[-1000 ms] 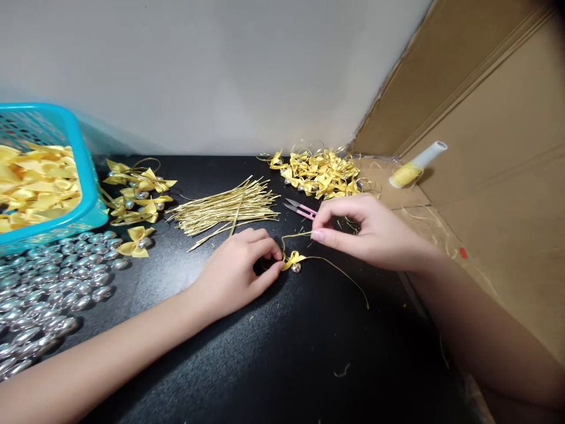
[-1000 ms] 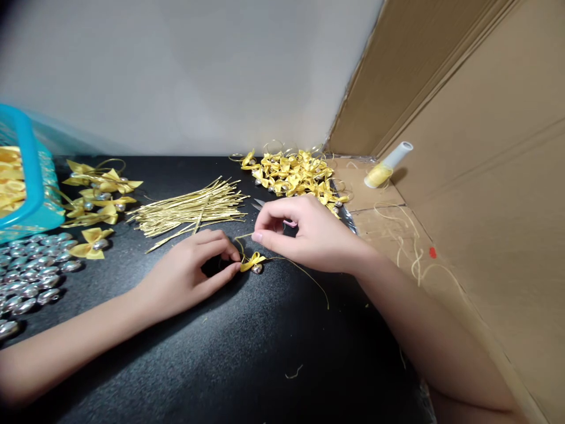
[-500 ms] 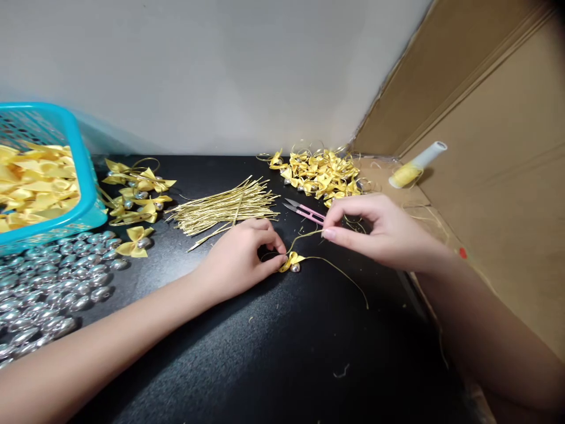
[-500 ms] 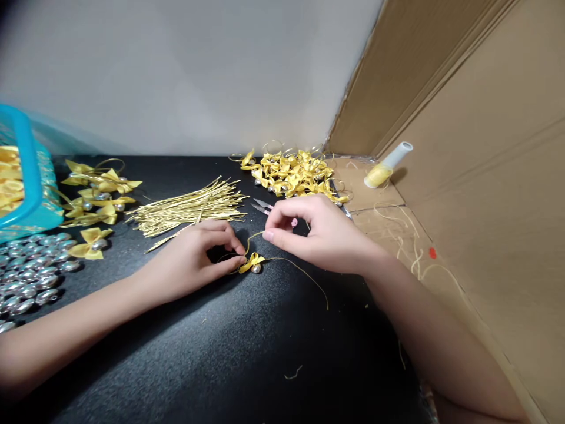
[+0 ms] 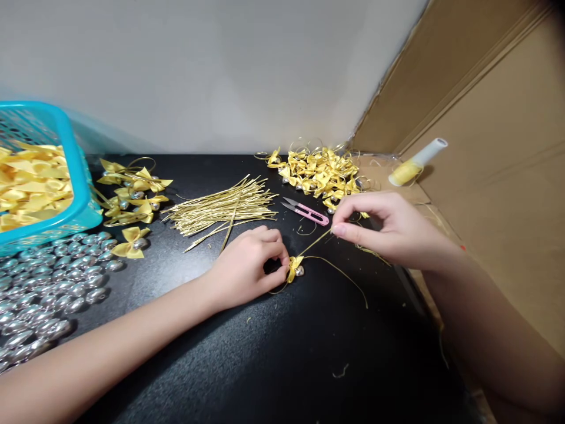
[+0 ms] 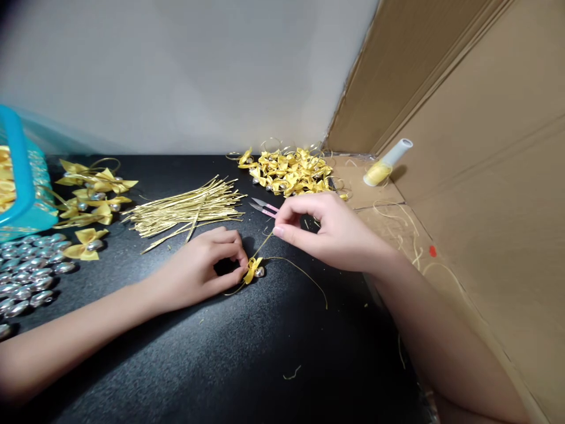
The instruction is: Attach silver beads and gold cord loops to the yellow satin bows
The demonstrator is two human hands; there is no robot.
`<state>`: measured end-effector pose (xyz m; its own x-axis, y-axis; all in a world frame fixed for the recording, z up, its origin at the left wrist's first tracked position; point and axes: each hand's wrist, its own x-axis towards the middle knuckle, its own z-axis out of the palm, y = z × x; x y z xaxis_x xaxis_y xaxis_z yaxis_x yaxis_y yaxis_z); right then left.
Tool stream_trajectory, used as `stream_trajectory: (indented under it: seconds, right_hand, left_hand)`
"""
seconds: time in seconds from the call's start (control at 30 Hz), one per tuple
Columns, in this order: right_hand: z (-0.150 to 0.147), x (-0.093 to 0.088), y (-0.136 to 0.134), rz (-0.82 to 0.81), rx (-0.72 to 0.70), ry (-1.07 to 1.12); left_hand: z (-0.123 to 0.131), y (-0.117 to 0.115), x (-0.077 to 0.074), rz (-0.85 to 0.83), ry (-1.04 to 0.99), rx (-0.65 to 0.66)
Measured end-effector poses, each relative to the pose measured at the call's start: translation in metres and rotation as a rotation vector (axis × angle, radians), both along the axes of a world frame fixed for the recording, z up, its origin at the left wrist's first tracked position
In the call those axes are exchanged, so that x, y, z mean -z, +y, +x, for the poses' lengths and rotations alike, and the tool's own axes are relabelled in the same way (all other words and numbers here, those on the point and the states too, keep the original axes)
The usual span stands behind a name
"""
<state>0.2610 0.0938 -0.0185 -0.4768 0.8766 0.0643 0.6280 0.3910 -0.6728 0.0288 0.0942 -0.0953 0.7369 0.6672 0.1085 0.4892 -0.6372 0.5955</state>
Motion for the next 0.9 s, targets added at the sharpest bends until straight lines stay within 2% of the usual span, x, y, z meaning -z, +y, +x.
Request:
stream_trajectory:
  seconds: [0.47, 0.7, 0.9]
  right_hand:
    - [0.007, -0.001, 0.0, -0.024, 0.029, 0.008]
    - [0.013, -0.002, -0.002, -0.191, -0.104, -0.251]
    - [0.012, 0.014, -0.003, -0.175, -0.071, -0.38]
  left_hand:
    - [-0.001, -0.01, 0.004, -0.011, -0.015, 0.063]
    - [-0.003, -0.015, 0.003, -0.102, -0.027, 0.042]
    - [-0.005, -0.017, 0.003, -0.121, -0.034, 0.004]
